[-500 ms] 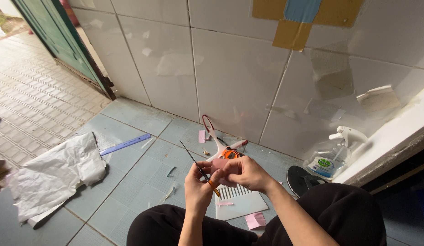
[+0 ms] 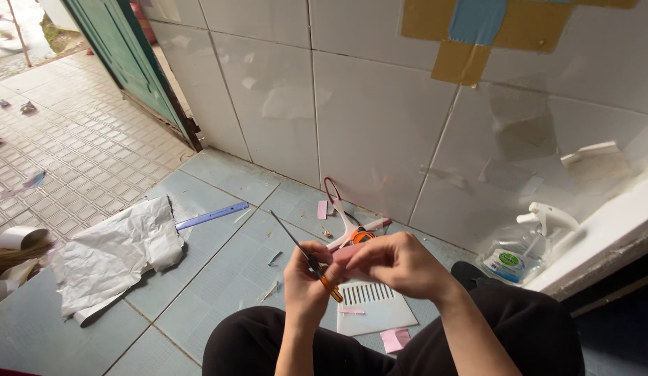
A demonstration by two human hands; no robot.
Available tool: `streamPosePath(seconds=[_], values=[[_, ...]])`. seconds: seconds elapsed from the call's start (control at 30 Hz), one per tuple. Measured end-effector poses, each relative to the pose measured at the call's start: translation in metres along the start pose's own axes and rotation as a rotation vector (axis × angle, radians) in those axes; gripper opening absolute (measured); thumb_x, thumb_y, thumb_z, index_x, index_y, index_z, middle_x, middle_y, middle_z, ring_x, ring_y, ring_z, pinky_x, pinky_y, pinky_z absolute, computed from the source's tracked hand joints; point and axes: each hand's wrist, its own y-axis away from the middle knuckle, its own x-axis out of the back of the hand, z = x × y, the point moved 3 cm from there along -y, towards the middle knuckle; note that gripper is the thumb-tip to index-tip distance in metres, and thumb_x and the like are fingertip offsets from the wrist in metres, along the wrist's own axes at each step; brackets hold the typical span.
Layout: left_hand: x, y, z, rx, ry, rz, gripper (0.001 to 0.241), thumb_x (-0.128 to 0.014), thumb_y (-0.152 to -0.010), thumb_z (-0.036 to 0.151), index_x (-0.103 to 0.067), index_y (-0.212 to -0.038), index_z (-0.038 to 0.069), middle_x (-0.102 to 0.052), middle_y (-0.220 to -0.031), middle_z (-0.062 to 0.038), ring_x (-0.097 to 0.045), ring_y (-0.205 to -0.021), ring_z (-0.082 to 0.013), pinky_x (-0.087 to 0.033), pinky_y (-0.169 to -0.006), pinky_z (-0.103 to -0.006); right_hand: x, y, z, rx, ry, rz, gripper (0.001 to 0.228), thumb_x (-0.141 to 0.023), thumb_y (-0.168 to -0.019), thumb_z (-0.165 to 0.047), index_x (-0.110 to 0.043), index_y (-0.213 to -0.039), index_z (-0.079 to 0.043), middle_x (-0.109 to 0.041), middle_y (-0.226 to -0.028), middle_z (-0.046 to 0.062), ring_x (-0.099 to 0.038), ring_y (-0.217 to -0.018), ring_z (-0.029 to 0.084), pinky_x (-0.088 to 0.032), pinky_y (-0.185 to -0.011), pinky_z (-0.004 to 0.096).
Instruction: Cutting and applying decorative vinyl squares to a tiled wall surface.
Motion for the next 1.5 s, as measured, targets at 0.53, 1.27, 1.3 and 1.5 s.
streamPosePath(seconds=[0.53,1.27,1.3,1.5], values=[[-0.011,-0.037,-0.049,0.162,-0.023,-0.054,0.041,-0.083,-0.078,-0.006,-0.056,-0.108,0.000,-0.067,-0.093,-0.008,-0.072,-0.074,-0.0127,-0.060,-0.063,-0.0257,0.046,-0.031,0.104,-0.245,-0.139,0.426,0.023,-0.080,-0.081,-0.007,-0.083,-0.101,0.005,-0.083,-0.086,0.012,-0.073,-0.072,0.010,-0.060,-0.069,0.026],[0.047,-0.064,-0.123,0.339,0.273,0.070,0.048,-0.083,-0.073,-0.006,-0.058,-0.113,0.002,-0.065,-0.102,-0.009,-0.068,-0.078,-0.0142,-0.056,-0.068,-0.0278,0.086,-0.040,0.144,-0.314,-0.308,0.166,0.061,-0.084,-0.070,0.004,-0.068,-0.130,0.005,-0.078,-0.114,0.015,-0.075,-0.088,0.013,-0.063,-0.079,0.029],[0.051,-0.066,-0.124,0.348,0.317,0.096,0.048,-0.082,-0.074,-0.006,-0.058,-0.114,0.003,-0.065,-0.102,-0.009,-0.067,-0.077,-0.0140,-0.054,-0.066,-0.0274,0.097,-0.037,0.142,-0.320,-0.312,0.237,0.061,-0.084,-0.068,0.005,-0.069,-0.127,0.006,-0.080,-0.107,0.019,-0.079,-0.087,0.018,-0.066,-0.080,0.031],[0.064,-0.068,-0.132,0.361,0.182,0.243,0.039,-0.079,-0.079,0.003,-0.059,-0.113,0.004,-0.065,-0.088,-0.007,-0.060,-0.063,-0.0138,-0.050,-0.054,-0.0289,0.104,-0.031,0.156,-0.312,-0.399,0.293,0.059,-0.084,-0.069,0.004,-0.068,-0.126,0.008,-0.079,-0.106,0.020,-0.078,-0.087,0.018,-0.066,-0.078,0.031]])
